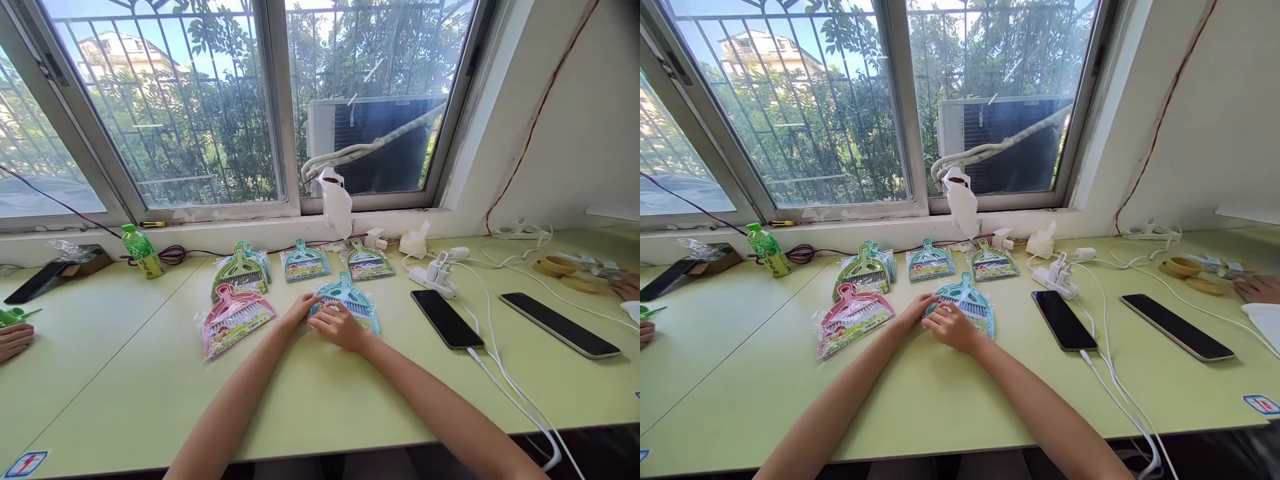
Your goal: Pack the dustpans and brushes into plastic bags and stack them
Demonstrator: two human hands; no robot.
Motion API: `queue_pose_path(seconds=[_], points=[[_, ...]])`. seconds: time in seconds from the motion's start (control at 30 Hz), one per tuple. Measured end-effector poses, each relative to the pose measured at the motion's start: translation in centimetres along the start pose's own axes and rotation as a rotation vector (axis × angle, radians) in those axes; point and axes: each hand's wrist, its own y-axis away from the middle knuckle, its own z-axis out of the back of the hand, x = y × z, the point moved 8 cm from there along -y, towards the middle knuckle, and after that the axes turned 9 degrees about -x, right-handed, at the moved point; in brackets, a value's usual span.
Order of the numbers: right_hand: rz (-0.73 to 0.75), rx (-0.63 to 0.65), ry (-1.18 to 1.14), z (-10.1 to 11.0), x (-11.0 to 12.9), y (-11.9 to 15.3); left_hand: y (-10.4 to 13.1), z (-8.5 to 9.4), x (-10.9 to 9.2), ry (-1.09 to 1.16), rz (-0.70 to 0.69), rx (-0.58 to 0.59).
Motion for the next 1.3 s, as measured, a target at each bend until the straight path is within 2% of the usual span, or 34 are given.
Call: queue_pose_path(seconds=[0.07, 0.1, 0.2, 0.27, 0.43, 0.57, 0.63, 0.73, 0.87, 1.0, 1.13, 1.3], points=[[0.046, -0.033, 0.03, 0.4, 0.0, 0.0, 0.2, -0.4, -0.1, 0.159, 0.027, 0.038], [0.062, -0.028, 0.039, 0.5, 0.0, 0.0, 0.3, -0.4, -0.1, 0.244, 0.027, 0.021], [0.069, 0.029, 0.04, 0.0, -0.2, 0.0, 0.0, 0.4, 0.2, 0.538, 0.022, -0.118], [0.004, 0.073, 0.022, -0.5, -0.7, 0.0, -0.2, 0.9, 0.7, 0.679, 0.034, -0.183], [-0.345, 0.179, -0.048, -1.9, -3.4, 0.8, -0.8, 1.9, 2.1, 0.818, 0.084, -0.25], [-0.776, 0.217, -0.217, -2.9, -6.4, 3.0, -0.9, 2.6, 2.8, 0.839, 0.128, -0.341], [-1.042, 0.138, -0.395, -3.3, -8.0, 4.6, -0.9, 2.6, 2.7, 0.827, 0.127, -0.349], [-1.39, -0.043, -0.684, -4.2, -9.7, 6.9, -0.9, 2.1, 2.3, 0.788, 0.13, -0.294], [-1.661, -0.307, -0.819, -4.4, -11.2, 9.3, -0.8, 1.5, 2.2, 0.737, 0.128, -0.231], [-1.785, -0.507, -0.751, -3.9, -12.4, 11.3, -0.6, 1.0, 2.1, 0.698, 0.123, -0.168], [-1.825, -0.616, -0.69, -3.9, -13.1, 12.4, -0.5, 0.4, 1.9, 0.671, 0.109, -0.089], [-1.82, -0.672, -0.84, -4.9, -13.0, 12.2, -0.5, 0.4, 2.0, 0.674, 0.126, -0.097]])
